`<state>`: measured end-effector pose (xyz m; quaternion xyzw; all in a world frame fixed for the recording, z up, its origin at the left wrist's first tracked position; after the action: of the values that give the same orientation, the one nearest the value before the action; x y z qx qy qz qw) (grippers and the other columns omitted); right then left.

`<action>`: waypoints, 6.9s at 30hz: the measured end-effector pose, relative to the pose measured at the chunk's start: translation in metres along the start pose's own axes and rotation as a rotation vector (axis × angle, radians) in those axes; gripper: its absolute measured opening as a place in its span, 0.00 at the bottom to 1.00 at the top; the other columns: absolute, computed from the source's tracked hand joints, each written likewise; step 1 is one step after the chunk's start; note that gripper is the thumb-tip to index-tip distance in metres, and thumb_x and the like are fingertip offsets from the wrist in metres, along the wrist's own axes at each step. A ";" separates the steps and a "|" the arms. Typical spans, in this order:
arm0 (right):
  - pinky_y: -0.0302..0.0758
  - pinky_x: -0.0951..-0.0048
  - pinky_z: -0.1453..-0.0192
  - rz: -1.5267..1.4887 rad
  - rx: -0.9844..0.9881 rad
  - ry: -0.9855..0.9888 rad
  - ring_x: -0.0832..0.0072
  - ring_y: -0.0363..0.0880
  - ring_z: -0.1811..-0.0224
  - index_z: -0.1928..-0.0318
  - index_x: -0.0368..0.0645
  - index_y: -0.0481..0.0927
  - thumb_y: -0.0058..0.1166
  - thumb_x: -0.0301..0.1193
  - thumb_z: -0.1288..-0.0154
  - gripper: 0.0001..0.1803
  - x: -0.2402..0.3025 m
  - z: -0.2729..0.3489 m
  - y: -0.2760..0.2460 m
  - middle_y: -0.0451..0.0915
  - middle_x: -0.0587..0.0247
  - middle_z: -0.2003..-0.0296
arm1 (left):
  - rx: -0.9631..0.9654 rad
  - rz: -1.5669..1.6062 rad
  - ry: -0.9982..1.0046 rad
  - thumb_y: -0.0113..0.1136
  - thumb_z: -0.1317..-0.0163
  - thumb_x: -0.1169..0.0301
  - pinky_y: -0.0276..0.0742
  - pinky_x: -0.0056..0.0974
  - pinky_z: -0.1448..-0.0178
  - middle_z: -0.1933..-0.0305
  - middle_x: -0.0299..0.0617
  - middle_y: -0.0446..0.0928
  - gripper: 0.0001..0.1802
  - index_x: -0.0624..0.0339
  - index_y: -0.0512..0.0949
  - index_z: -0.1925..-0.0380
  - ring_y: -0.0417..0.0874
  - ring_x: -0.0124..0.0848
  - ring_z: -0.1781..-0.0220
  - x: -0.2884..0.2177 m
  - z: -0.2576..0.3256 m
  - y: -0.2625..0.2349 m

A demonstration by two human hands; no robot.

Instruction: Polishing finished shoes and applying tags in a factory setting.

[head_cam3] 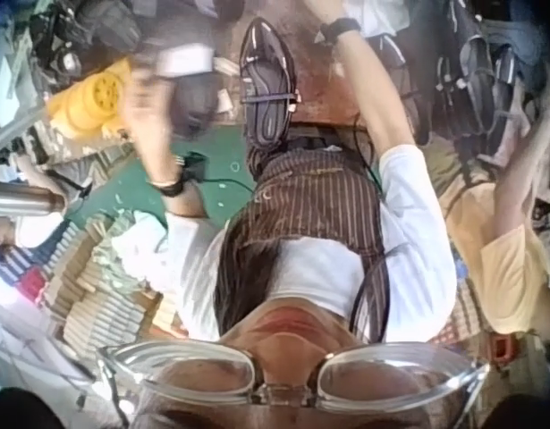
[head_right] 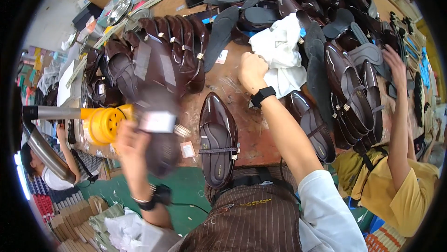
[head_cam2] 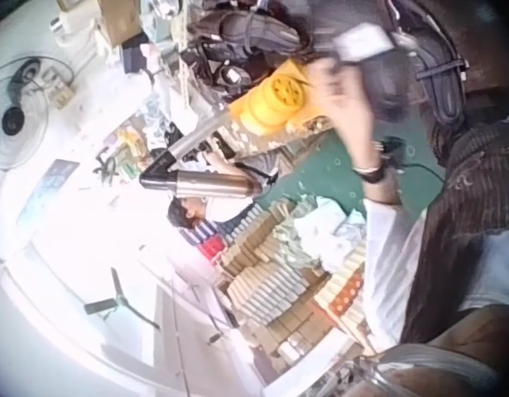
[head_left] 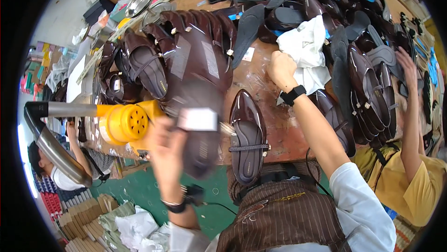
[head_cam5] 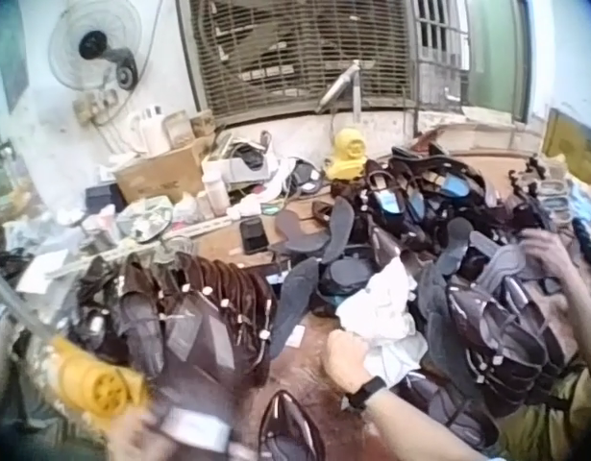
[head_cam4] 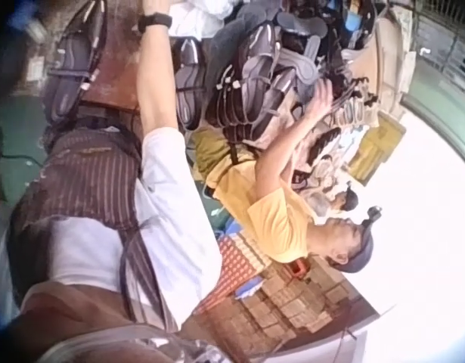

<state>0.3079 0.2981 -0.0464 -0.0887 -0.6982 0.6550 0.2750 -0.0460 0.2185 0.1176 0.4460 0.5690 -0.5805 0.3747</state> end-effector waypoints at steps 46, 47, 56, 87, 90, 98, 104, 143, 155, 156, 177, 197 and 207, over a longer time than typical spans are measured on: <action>0.78 0.63 0.66 -1.056 0.449 -0.435 0.56 0.82 0.70 0.64 0.33 0.79 0.59 0.21 0.42 0.05 0.119 0.236 -0.052 0.81 0.48 0.70 | -0.295 0.165 -0.161 0.65 0.43 0.85 0.78 0.27 0.58 0.50 0.45 0.78 0.13 0.70 0.83 0.57 0.82 0.25 0.60 0.101 0.095 0.009; 0.78 0.63 0.66 -1.056 0.449 -0.435 0.56 0.82 0.70 0.64 0.33 0.79 0.59 0.21 0.42 0.05 0.119 0.235 -0.052 0.81 0.48 0.70 | -0.270 0.192 -0.122 0.65 0.44 0.85 0.77 0.27 0.58 0.53 0.44 0.79 0.13 0.69 0.84 0.56 0.81 0.24 0.60 0.089 0.094 0.012; 0.80 0.68 0.66 -1.051 0.262 -0.486 0.62 0.84 0.69 0.60 0.33 0.80 0.58 0.19 0.39 0.07 0.109 0.224 -0.091 0.82 0.49 0.69 | -0.208 -0.257 0.142 0.66 0.46 0.85 0.75 0.30 0.61 0.67 0.44 0.83 0.11 0.68 0.85 0.62 0.81 0.28 0.66 0.015 0.091 0.034; 0.58 0.49 0.33 -0.450 0.020 -0.575 0.66 0.75 0.69 0.74 0.44 0.79 0.61 0.27 0.47 0.03 0.079 0.219 -0.034 0.80 0.62 0.79 | 0.106 0.047 -0.274 0.58 0.45 0.86 0.76 0.25 0.62 0.66 0.37 0.77 0.24 0.58 0.83 0.48 0.78 0.19 0.68 0.133 0.055 0.104; 0.59 0.50 0.34 -0.439 0.023 -0.564 0.66 0.76 0.68 0.74 0.43 0.79 0.61 0.27 0.46 0.04 0.081 0.220 -0.033 0.81 0.62 0.79 | 0.107 0.053 -0.338 0.58 0.45 0.86 0.75 0.25 0.62 0.68 0.35 0.76 0.24 0.58 0.82 0.48 0.77 0.19 0.68 0.137 0.056 0.104; 0.59 0.51 0.34 -0.507 0.045 -0.522 0.67 0.75 0.70 0.74 0.44 0.80 0.62 0.26 0.47 0.03 0.079 0.215 -0.037 0.79 0.64 0.80 | 0.095 0.053 -0.322 0.58 0.45 0.86 0.74 0.26 0.62 0.69 0.35 0.76 0.23 0.58 0.83 0.48 0.77 0.18 0.68 0.133 0.055 0.104; 0.58 0.50 0.33 -0.442 0.097 -0.521 0.63 0.77 0.66 0.74 0.42 0.79 0.59 0.28 0.45 0.04 0.085 0.213 -0.034 0.81 0.58 0.79 | 0.078 0.033 -0.294 0.59 0.46 0.85 0.74 0.28 0.63 0.71 0.38 0.77 0.23 0.57 0.83 0.49 0.76 0.21 0.70 0.135 0.053 0.102; 0.60 0.52 0.34 -0.454 0.052 -0.518 0.65 0.74 0.70 0.74 0.42 0.80 0.61 0.26 0.47 0.03 0.089 0.214 -0.038 0.79 0.62 0.80 | 0.049 -0.067 -0.231 0.60 0.43 0.77 0.79 0.35 0.58 0.62 0.55 0.84 0.16 0.57 0.85 0.54 0.88 0.37 0.63 0.116 0.049 0.095; 0.60 0.51 0.33 -0.493 0.060 -0.531 0.65 0.74 0.70 0.75 0.43 0.80 0.61 0.25 0.49 0.02 0.084 0.216 -0.041 0.79 0.62 0.80 | 0.047 -0.088 -0.238 0.59 0.42 0.81 0.73 0.27 0.68 0.73 0.41 0.84 0.17 0.59 0.85 0.53 0.78 0.18 0.73 0.116 0.049 0.095; 0.60 0.51 0.33 -0.507 0.059 -0.528 0.66 0.74 0.70 0.75 0.43 0.80 0.61 0.25 0.49 0.02 0.084 0.216 -0.041 0.79 0.63 0.80 | 0.039 -0.073 -0.236 0.59 0.42 0.81 0.73 0.27 0.68 0.73 0.39 0.83 0.17 0.59 0.85 0.53 0.77 0.18 0.73 0.116 0.049 0.095; 0.58 0.51 0.33 -0.457 0.053 -0.530 0.66 0.74 0.69 0.74 0.44 0.78 0.60 0.26 0.48 0.03 0.088 0.217 -0.035 0.78 0.62 0.80 | 0.021 -0.079 -0.254 0.60 0.43 0.80 0.77 0.31 0.64 0.70 0.47 0.84 0.16 0.58 0.85 0.54 0.83 0.26 0.71 0.117 0.049 0.094; 0.62 0.56 0.36 -0.364 -0.079 -0.535 0.68 0.75 0.72 0.70 0.47 0.83 0.64 0.29 0.44 0.03 0.085 0.214 -0.044 0.79 0.64 0.81 | -0.088 -0.375 0.146 0.66 0.47 0.81 0.75 0.38 0.60 0.62 0.44 0.73 0.07 0.62 0.85 0.67 0.78 0.36 0.64 0.073 0.050 0.091; 0.73 0.84 0.61 -1.040 0.955 -0.105 0.87 0.78 0.65 0.63 0.36 0.84 0.64 0.30 0.37 0.09 0.036 0.187 -0.025 0.83 0.71 0.73 | 0.091 -0.356 0.247 0.60 0.45 0.83 0.75 0.45 0.59 0.59 0.48 0.74 0.08 0.65 0.74 0.66 0.79 0.48 0.61 0.066 0.048 0.107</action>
<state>0.1905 0.1501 -0.0112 0.4183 -0.2986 0.6769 0.5269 0.0290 0.1674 0.0182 0.4228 0.6533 -0.6037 0.1733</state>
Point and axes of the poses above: each hand's wrist, its own z-axis away from the middle knuckle, its own y-axis out of the palm, x = y × z, the point moved 10 cm from there along -z, towards the middle knuckle
